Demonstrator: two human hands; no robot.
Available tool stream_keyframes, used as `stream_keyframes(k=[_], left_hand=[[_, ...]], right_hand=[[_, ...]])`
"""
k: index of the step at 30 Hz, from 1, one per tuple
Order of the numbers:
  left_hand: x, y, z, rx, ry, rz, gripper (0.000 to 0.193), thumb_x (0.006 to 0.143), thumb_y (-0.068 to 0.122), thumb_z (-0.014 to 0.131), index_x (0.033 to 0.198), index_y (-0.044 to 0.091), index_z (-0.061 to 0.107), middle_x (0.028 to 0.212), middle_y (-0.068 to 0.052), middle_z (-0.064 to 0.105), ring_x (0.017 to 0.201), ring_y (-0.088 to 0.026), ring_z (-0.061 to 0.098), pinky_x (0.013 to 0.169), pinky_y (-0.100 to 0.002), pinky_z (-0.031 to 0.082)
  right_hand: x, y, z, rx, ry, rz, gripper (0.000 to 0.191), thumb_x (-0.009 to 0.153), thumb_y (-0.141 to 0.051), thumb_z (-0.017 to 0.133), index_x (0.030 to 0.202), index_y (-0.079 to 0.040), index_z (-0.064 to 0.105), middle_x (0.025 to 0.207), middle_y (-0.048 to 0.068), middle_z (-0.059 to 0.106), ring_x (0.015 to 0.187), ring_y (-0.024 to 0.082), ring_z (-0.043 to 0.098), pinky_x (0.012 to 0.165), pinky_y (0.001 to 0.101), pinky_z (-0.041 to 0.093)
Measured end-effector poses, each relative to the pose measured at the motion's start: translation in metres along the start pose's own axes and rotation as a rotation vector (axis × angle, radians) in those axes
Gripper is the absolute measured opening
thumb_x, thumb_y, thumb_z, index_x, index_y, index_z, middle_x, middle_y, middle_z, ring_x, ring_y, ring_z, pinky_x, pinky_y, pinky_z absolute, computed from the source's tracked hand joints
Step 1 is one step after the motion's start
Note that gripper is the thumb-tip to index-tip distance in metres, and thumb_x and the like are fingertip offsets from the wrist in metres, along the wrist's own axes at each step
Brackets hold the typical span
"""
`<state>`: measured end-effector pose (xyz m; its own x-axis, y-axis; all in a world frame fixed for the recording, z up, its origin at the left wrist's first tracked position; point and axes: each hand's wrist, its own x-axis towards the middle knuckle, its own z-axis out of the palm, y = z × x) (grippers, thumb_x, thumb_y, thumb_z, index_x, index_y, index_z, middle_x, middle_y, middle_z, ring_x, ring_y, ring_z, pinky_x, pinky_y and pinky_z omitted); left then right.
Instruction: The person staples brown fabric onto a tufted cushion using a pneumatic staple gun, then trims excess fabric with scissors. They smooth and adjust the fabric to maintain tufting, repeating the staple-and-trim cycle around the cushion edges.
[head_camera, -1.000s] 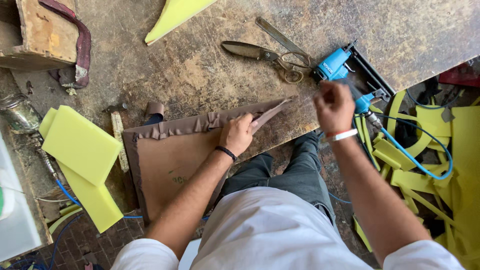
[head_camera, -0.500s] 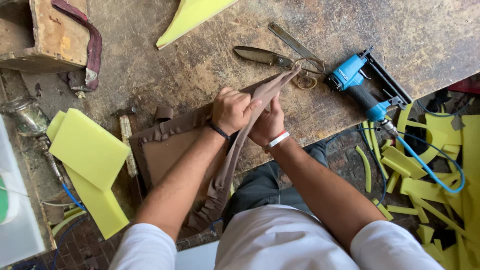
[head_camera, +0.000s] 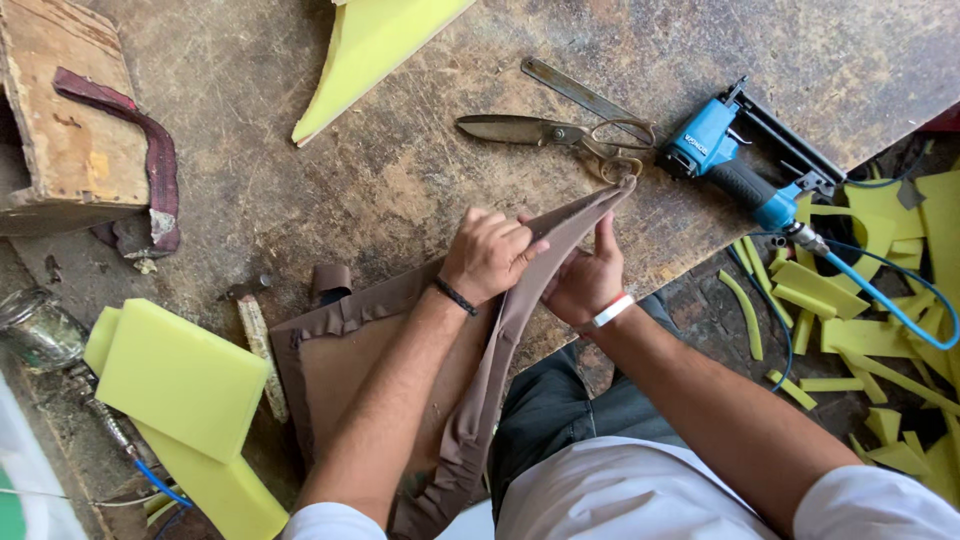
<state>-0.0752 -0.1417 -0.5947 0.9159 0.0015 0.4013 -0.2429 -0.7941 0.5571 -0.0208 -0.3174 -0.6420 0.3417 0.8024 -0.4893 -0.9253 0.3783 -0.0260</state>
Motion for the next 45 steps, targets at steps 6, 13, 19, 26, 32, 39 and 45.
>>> stream_keyframes(k=[6, 13, 19, 26, 32, 39, 45], left_hand=[[0.002, 0.002, 0.01, 0.033, 0.039, -0.129, 0.03, 0.103, 0.024, 0.066, 0.082, 0.002, 0.064, 0.098, -0.01, 0.063, 0.088, -0.028, 0.064, 0.074, -0.041, 0.055], [-0.02, -0.002, 0.053, -0.032, 0.075, -0.274, 0.031, 0.1, 0.018, 0.065, 0.074, 0.001, 0.062, 0.095, -0.009, 0.065, 0.081, -0.025, 0.065, 0.066, -0.039, 0.056], [-0.021, -0.024, 0.07, -0.03, 0.105, -0.355, 0.032, 0.1, 0.016, 0.065, 0.072, 0.0, 0.062, 0.096, -0.009, 0.062, 0.077, -0.023, 0.064, 0.062, -0.038, 0.055], [-0.017, -0.011, 0.092, -0.101, 0.077, -0.36, 0.038, 0.096, 0.017, 0.071, 0.062, 0.004, 0.06, 0.098, -0.007, 0.059, 0.073, -0.019, 0.059, 0.052, -0.033, 0.054], [-0.018, 0.049, 0.121, -0.232, -0.068, -0.163, 0.037, 0.095, 0.021, 0.072, 0.063, 0.006, 0.06, 0.098, -0.005, 0.057, 0.084, -0.018, 0.06, 0.066, -0.032, 0.058], [-0.014, 0.047, 0.115, -0.211, -0.086, -0.257, 0.039, 0.097, 0.023, 0.07, 0.066, 0.001, 0.063, 0.098, -0.007, 0.056, 0.086, -0.023, 0.062, 0.07, -0.039, 0.055], [-0.013, 0.046, 0.124, -0.159, -0.141, -0.297, 0.041, 0.094, 0.021, 0.072, 0.06, 0.004, 0.058, 0.097, -0.005, 0.054, 0.084, -0.02, 0.06, 0.068, -0.035, 0.054]], right_hand=[[-0.003, 0.004, -0.002, 0.062, -0.328, -0.032, 0.116, 0.098, -0.092, 0.028, 0.152, 0.009, 0.05, 0.152, 0.027, 0.054, 0.137, 0.038, 0.051, 0.126, 0.0526, 0.03], [-0.019, 0.007, 0.021, -0.018, 0.32, -0.1, 0.113, 0.086, -0.087, 0.031, 0.148, 0.007, 0.048, 0.152, 0.021, 0.053, 0.139, 0.033, 0.049, 0.12, 0.0488, 0.031], [-0.055, -0.008, 0.031, -0.266, 0.26, 0.034, 0.105, 0.084, -0.079, 0.04, 0.154, 0.0, 0.042, 0.158, 0.017, 0.047, 0.148, 0.028, 0.043, 0.121, 0.0426, 0.029], [-0.104, -0.134, 0.027, -2.335, 0.677, -1.06, 0.055, 0.095, -0.023, 0.084, 0.139, -0.012, 0.054, 0.149, 0.017, 0.061, 0.141, 0.033, 0.059, 0.122, 0.0414, 0.048], [-0.069, -0.198, -0.007, -2.401, 0.834, -0.605, 0.108, 0.07, -0.025, 0.094, 0.156, -0.005, 0.031, 0.131, 0.028, 0.063, 0.118, 0.047, 0.06, 0.102, 0.0507, 0.048], [-0.133, -0.188, 0.016, -2.221, 0.738, -0.506, 0.055, 0.087, -0.036, 0.085, 0.127, -0.004, 0.066, 0.097, 0.02, 0.075, 0.09, 0.037, 0.074, 0.081, 0.0473, 0.058], [-0.208, -0.086, -0.009, -1.686, 0.9, -0.18, 0.027, 0.078, -0.021, 0.076, 0.097, -0.003, 0.076, 0.076, 0.013, 0.077, 0.066, 0.021, 0.074, 0.064, 0.0353, 0.06]])
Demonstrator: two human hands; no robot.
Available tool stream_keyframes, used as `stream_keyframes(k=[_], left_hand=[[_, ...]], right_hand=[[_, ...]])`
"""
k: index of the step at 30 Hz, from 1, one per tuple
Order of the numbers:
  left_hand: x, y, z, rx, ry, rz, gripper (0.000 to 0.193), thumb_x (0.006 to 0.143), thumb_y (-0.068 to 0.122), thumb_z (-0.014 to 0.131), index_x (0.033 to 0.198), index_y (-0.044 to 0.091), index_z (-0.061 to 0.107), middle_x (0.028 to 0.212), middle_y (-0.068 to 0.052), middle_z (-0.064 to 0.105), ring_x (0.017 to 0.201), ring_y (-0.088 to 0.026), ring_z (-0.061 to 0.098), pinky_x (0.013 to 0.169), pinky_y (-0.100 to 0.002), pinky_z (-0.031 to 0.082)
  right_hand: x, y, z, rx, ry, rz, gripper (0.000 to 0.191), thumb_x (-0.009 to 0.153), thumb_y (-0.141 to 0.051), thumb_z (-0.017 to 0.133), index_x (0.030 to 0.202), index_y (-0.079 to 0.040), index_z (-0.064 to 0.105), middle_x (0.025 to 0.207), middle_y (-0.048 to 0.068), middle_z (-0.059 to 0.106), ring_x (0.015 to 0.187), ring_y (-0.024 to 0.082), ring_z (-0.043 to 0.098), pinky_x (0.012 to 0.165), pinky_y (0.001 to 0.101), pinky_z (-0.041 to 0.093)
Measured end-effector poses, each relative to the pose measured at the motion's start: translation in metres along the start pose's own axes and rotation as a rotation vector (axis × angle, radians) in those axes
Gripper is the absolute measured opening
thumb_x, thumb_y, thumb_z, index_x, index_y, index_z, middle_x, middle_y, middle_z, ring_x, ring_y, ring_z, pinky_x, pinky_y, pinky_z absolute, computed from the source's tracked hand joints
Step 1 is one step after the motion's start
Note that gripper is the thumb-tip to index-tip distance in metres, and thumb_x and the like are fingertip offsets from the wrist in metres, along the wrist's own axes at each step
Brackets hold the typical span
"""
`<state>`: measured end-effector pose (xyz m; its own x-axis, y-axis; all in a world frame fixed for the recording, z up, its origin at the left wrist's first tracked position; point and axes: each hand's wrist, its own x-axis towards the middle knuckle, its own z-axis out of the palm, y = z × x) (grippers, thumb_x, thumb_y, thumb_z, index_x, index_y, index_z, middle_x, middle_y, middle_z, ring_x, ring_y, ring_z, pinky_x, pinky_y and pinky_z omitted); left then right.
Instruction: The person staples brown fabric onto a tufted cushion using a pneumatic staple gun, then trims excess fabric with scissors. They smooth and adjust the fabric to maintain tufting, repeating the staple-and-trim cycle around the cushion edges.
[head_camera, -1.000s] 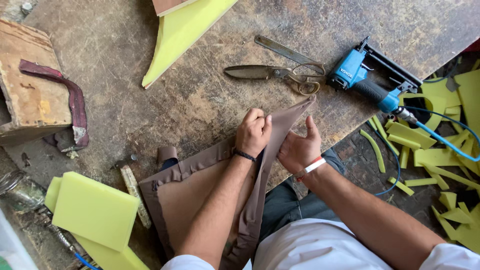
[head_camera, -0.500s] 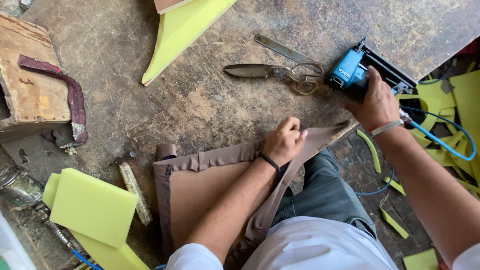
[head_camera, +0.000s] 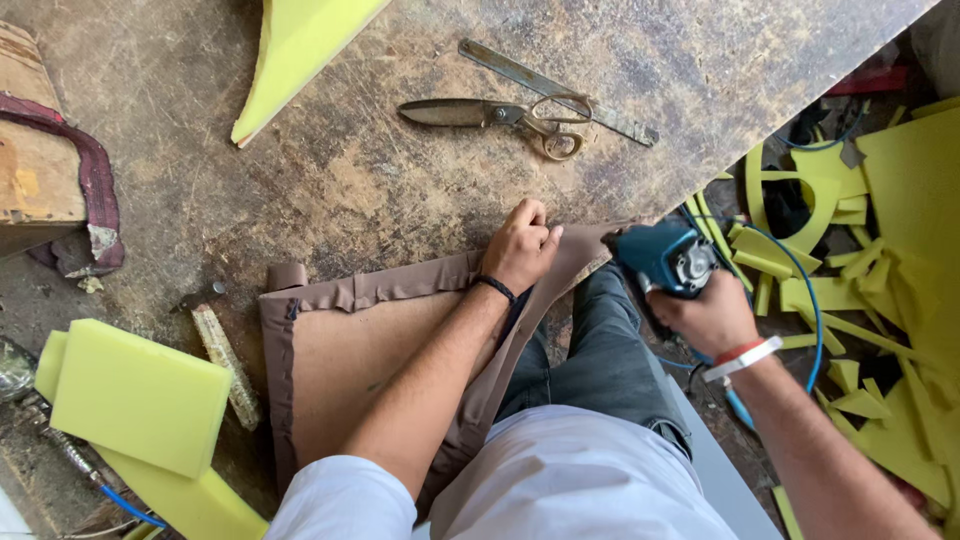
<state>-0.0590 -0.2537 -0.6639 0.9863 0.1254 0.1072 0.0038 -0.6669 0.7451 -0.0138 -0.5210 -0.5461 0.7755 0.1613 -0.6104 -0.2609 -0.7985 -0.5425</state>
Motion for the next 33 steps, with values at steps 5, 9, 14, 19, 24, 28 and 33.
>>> stream_keyframes(k=[5, 9, 14, 19, 24, 28, 33], left_hand=[[0.001, -0.007, 0.004, -0.048, 0.015, -0.017, 0.039, 0.092, 0.019, 0.074, 0.06, 0.004, 0.058, 0.099, -0.004, 0.055, 0.087, -0.018, 0.059, 0.07, -0.036, 0.054], [0.001, -0.007, 0.002, -0.019, 0.014, 0.011, 0.041, 0.091, 0.022, 0.075, 0.058, 0.006, 0.057, 0.096, -0.004, 0.054, 0.092, -0.019, 0.056, 0.08, -0.037, 0.05], [0.002, -0.001, -0.005, 0.054, 0.048, 0.066, 0.038, 0.091, 0.025, 0.075, 0.061, 0.008, 0.059, 0.097, -0.001, 0.054, 0.093, -0.019, 0.054, 0.085, -0.041, 0.04], [0.004, 0.003, -0.009, 0.056, 0.036, 0.042, 0.036, 0.088, 0.026, 0.076, 0.058, 0.011, 0.063, 0.096, 0.0, 0.055, 0.096, -0.02, 0.054, 0.085, -0.042, 0.039], [0.005, 0.003, -0.01, 0.071, 0.008, 0.023, 0.038, 0.088, 0.028, 0.076, 0.056, 0.012, 0.063, 0.095, 0.0, 0.056, 0.096, -0.02, 0.054, 0.087, -0.042, 0.039], [0.007, 0.0, -0.008, 0.067, -0.018, -0.006, 0.038, 0.088, 0.028, 0.076, 0.056, 0.012, 0.063, 0.094, 0.0, 0.055, 0.094, -0.02, 0.054, 0.086, -0.042, 0.039], [0.005, -0.006, -0.005, 0.018, 0.013, 0.035, 0.039, 0.09, 0.026, 0.076, 0.058, 0.009, 0.062, 0.093, 0.0, 0.057, 0.091, -0.019, 0.058, 0.083, -0.039, 0.044]], right_hand=[[-0.002, 0.002, 0.027, -0.052, 0.139, -0.024, 0.028, 0.078, -0.024, 0.077, 0.09, 0.002, 0.074, 0.073, 0.019, 0.073, 0.068, 0.03, 0.073, 0.066, 0.0415, 0.055], [-0.004, -0.004, 0.031, -0.132, 0.082, -0.164, 0.032, 0.075, -0.027, 0.078, 0.092, 0.0, 0.076, 0.072, 0.021, 0.072, 0.07, 0.034, 0.073, 0.068, 0.0422, 0.056], [-0.019, -0.009, 0.042, -0.179, 0.003, -0.195, 0.031, 0.075, -0.027, 0.08, 0.09, -0.001, 0.074, 0.075, 0.022, 0.073, 0.074, 0.036, 0.074, 0.068, 0.044, 0.058], [-0.026, -0.022, 0.053, -0.254, -0.12, -0.144, 0.029, 0.073, -0.026, 0.082, 0.087, -0.001, 0.074, 0.073, 0.022, 0.073, 0.071, 0.037, 0.074, 0.067, 0.0446, 0.058], [-0.04, -0.028, 0.061, -0.2, -0.176, -0.245, 0.029, 0.071, -0.027, 0.082, 0.085, -0.002, 0.075, 0.071, 0.02, 0.073, 0.067, 0.035, 0.074, 0.065, 0.044, 0.058], [-0.048, -0.03, 0.067, -0.222, -0.273, -0.195, 0.029, 0.072, -0.028, 0.082, 0.083, -0.002, 0.075, 0.068, 0.019, 0.073, 0.063, 0.035, 0.074, 0.064, 0.044, 0.059], [-0.048, -0.033, 0.066, -0.307, -0.222, -0.306, 0.032, 0.07, -0.03, 0.086, 0.083, -0.002, 0.076, 0.068, 0.016, 0.072, 0.064, 0.029, 0.073, 0.063, 0.0407, 0.058]])
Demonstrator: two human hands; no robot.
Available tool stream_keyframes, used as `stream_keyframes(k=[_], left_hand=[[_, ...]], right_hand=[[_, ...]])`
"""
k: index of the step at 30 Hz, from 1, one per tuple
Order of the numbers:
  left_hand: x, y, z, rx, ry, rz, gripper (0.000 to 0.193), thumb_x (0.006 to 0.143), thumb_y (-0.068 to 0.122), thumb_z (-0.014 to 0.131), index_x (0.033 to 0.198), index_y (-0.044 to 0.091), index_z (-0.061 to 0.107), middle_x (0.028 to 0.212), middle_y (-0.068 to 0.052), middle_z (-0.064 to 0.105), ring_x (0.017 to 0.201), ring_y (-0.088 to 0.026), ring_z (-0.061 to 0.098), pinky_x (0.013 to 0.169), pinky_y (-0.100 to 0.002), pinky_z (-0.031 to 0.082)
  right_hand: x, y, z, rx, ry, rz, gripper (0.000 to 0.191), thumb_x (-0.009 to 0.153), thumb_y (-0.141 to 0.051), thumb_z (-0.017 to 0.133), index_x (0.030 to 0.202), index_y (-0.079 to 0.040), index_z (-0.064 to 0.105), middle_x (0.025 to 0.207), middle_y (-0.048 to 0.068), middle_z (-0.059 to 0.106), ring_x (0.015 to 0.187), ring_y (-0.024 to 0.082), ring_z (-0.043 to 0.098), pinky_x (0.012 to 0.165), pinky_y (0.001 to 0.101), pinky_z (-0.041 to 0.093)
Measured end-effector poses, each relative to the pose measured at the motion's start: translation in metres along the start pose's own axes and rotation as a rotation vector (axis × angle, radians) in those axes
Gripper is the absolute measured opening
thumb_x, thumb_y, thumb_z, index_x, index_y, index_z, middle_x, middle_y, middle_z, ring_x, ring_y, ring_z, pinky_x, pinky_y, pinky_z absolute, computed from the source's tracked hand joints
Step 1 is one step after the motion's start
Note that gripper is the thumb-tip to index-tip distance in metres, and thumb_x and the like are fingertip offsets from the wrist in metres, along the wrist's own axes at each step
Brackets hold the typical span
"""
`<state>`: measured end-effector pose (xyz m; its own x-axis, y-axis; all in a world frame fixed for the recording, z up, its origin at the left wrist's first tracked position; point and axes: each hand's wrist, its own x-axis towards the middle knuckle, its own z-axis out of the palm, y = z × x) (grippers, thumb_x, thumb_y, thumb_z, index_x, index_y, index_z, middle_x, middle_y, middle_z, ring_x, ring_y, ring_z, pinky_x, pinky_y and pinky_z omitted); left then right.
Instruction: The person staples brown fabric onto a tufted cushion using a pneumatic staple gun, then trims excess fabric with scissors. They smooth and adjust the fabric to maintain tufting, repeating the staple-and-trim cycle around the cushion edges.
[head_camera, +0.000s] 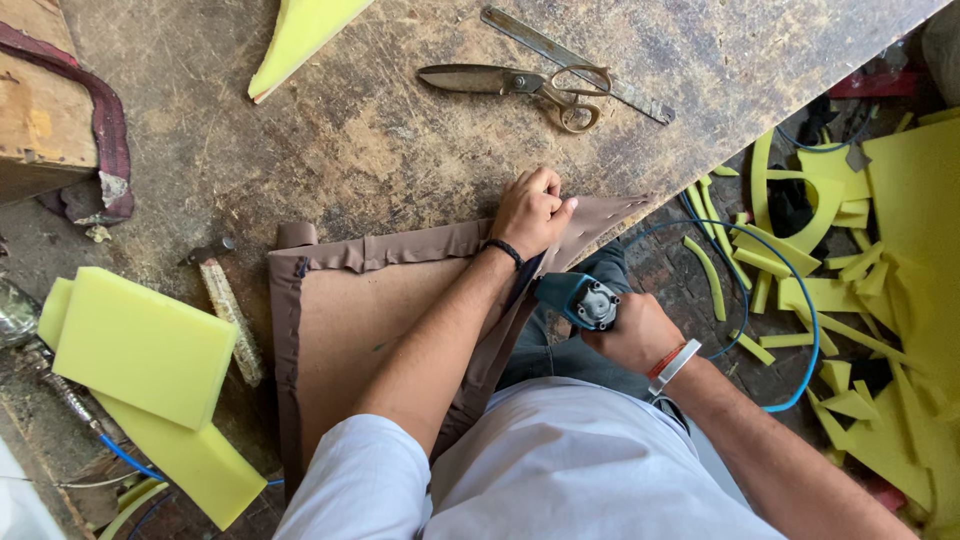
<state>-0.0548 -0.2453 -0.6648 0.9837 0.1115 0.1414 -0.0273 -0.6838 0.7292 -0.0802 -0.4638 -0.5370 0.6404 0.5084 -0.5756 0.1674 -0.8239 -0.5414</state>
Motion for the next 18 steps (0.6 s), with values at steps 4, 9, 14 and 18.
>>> stream_keyframes(k=[4, 9, 14, 18], left_hand=[[0.001, -0.001, -0.002, -0.159, -0.068, -0.089, 0.043, 0.091, 0.029, 0.077, 0.059, 0.006, 0.06, 0.094, -0.002, 0.059, 0.089, -0.019, 0.062, 0.078, -0.035, 0.052], [0.003, 0.012, -0.026, -0.096, -0.218, -0.179, 0.034, 0.092, 0.034, 0.078, 0.078, 0.005, 0.068, 0.102, -0.005, 0.063, 0.097, -0.024, 0.063, 0.086, -0.039, 0.052], [-0.054, 0.039, -0.066, 0.264, -0.119, -0.082, 0.042, 0.075, 0.029, 0.079, 0.108, 0.004, 0.07, 0.111, -0.015, 0.06, 0.111, -0.034, 0.056, 0.095, -0.048, 0.046], [-0.13, 0.028, -0.099, 0.3, -0.043, -0.306, 0.025, 0.089, 0.031, 0.075, 0.098, 0.008, 0.068, 0.102, -0.014, 0.068, 0.101, -0.036, 0.064, 0.086, -0.049, 0.052]], right_hand=[[-0.005, 0.011, -0.021, 0.115, -0.034, 0.095, 0.038, 0.073, -0.037, 0.085, 0.086, -0.003, 0.075, 0.065, 0.013, 0.074, 0.058, 0.024, 0.073, 0.061, 0.0385, 0.058], [0.013, 0.045, -0.078, 0.313, 0.2, 0.142, 0.038, 0.075, -0.032, 0.081, 0.101, -0.005, 0.077, 0.075, 0.007, 0.075, 0.063, 0.019, 0.072, 0.061, 0.0372, 0.058], [0.087, 0.072, -0.13, 0.124, 0.376, 0.023, 0.04, 0.087, -0.036, 0.084, 0.1, 0.0, 0.074, 0.08, 0.01, 0.072, 0.072, 0.019, 0.069, 0.068, 0.0364, 0.054], [0.137, 0.069, -0.136, 0.041, 0.367, -0.118, 0.038, 0.086, -0.034, 0.085, 0.101, -0.001, 0.072, 0.08, 0.01, 0.072, 0.071, 0.018, 0.068, 0.067, 0.037, 0.053]])
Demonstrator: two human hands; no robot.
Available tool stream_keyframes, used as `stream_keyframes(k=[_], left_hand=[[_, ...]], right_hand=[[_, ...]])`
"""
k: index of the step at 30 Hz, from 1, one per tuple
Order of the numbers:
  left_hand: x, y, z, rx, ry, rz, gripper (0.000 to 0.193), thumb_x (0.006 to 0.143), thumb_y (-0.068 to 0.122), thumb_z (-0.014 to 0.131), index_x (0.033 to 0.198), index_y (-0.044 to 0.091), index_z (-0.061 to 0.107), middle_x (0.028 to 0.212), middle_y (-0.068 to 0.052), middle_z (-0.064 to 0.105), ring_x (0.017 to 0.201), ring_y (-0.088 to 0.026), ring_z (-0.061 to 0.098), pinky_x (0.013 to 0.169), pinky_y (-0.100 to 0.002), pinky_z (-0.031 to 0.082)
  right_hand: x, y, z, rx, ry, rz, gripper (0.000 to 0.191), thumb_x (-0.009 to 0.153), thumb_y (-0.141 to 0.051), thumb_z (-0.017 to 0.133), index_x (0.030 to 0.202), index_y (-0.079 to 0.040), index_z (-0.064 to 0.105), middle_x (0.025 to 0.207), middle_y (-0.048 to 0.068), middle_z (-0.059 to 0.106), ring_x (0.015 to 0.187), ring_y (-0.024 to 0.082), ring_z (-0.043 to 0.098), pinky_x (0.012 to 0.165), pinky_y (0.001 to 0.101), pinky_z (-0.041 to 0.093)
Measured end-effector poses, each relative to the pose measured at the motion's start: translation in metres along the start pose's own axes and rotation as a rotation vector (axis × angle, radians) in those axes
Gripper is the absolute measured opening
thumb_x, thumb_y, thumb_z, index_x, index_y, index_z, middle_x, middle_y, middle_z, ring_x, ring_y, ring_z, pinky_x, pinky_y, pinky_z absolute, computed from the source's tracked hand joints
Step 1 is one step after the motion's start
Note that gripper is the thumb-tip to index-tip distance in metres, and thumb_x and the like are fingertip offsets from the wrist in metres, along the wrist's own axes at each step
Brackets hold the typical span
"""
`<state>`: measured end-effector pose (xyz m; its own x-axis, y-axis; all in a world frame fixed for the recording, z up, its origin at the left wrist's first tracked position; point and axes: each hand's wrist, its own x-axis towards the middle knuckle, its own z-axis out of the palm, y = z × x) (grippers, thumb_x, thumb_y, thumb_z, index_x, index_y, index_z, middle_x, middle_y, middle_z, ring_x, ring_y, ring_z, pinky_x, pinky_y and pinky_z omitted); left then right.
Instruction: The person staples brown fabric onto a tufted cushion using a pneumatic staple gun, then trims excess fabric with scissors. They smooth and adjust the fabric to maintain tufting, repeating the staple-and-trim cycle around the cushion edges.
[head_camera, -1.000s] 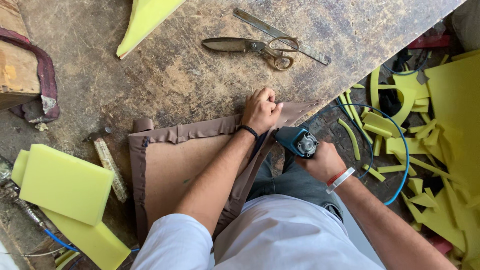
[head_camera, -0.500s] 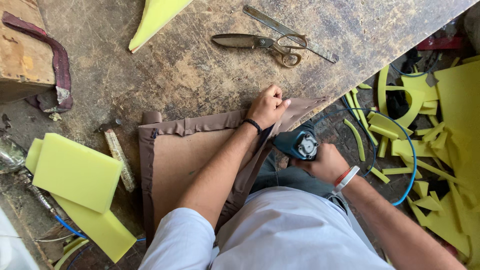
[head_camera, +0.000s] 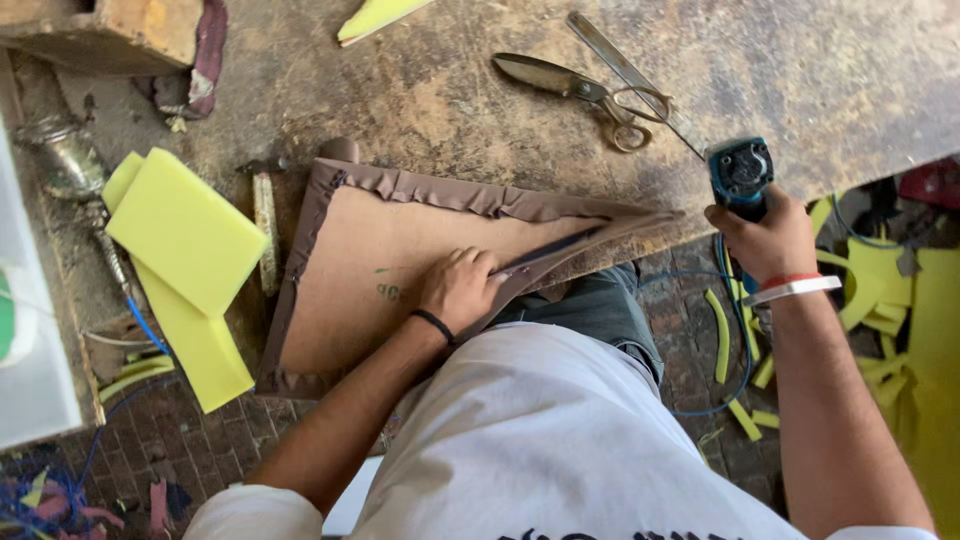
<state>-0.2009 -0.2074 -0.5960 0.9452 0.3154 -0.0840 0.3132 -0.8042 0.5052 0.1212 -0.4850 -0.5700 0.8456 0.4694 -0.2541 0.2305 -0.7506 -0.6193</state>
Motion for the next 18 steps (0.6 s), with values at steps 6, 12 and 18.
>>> stream_keyframes(k=[6, 12, 18], left_hand=[[-0.003, -0.034, 0.005, -0.157, -0.035, -0.201, 0.026, 0.084, 0.033, 0.08, 0.084, 0.01, 0.069, 0.085, -0.014, 0.07, 0.082, -0.037, 0.068, 0.068, -0.05, 0.052], [0.006, -0.007, -0.015, -0.167, -0.133, -0.449, 0.024, 0.081, 0.034, 0.082, 0.086, 0.013, 0.071, 0.083, -0.01, 0.073, 0.082, -0.032, 0.071, 0.071, -0.046, 0.054], [0.046, 0.038, 0.015, -0.113, 0.059, -0.218, 0.031, 0.08, 0.02, 0.079, 0.109, 0.014, 0.067, 0.103, -0.008, 0.07, 0.101, -0.031, 0.067, 0.085, -0.045, 0.054]], right_hand=[[0.028, -0.027, 0.016, -0.028, -0.165, 0.13, 0.04, 0.089, -0.039, 0.083, 0.103, -0.002, 0.076, 0.086, 0.017, 0.076, 0.079, 0.027, 0.075, 0.076, 0.042, 0.058], [0.092, -0.01, -0.006, -0.13, -0.125, 0.034, 0.05, 0.086, -0.037, 0.079, 0.127, -0.009, 0.073, 0.11, 0.016, 0.076, 0.096, 0.03, 0.074, 0.086, 0.0457, 0.056], [0.146, 0.002, 0.0, -0.465, 0.058, -0.211, 0.072, 0.087, -0.028, 0.08, 0.15, -0.003, 0.058, 0.112, 0.029, 0.068, 0.1, 0.045, 0.067, 0.087, 0.0518, 0.054]])
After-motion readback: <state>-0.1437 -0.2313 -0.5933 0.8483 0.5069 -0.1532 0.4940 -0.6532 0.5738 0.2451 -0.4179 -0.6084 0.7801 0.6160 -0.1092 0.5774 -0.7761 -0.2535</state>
